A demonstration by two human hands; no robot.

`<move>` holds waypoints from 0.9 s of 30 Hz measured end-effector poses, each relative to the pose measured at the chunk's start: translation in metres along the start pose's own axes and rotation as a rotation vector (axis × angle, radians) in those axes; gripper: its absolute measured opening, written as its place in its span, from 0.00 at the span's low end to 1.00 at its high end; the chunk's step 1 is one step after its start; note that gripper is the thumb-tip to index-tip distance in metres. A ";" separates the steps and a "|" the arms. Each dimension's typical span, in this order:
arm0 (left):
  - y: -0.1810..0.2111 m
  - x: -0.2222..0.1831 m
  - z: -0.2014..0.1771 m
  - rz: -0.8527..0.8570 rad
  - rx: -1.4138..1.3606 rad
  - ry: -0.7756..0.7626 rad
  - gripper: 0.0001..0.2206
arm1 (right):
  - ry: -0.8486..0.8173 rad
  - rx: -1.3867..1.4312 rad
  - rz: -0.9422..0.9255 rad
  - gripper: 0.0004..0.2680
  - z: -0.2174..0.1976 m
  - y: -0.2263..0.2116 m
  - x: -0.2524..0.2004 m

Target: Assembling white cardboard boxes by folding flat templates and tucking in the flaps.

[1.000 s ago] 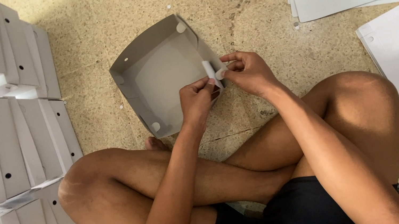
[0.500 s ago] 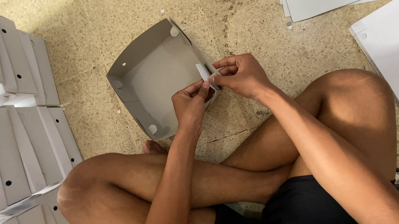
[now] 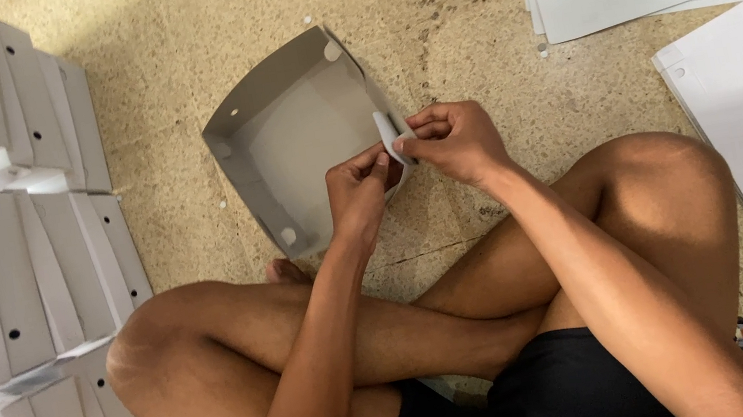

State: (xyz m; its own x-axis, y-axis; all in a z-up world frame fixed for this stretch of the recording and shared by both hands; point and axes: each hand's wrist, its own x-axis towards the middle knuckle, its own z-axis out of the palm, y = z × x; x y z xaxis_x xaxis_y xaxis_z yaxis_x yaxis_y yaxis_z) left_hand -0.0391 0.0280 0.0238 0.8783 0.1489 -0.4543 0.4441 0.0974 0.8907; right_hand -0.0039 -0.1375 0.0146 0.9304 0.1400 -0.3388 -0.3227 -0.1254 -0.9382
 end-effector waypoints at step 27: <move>0.042 -0.021 -0.009 0.318 0.425 0.675 0.37 | 0.256 -0.558 -0.034 0.15 0.010 -0.032 -0.016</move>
State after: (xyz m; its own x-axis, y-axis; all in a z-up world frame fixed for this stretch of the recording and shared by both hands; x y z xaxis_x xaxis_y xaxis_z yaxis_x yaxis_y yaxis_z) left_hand -0.0409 0.0378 0.0707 0.7389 0.6734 0.0237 0.3416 -0.4047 0.8483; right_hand -0.0105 -0.1263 0.0495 0.9730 -0.0786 -0.2170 -0.2173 -0.6296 -0.7459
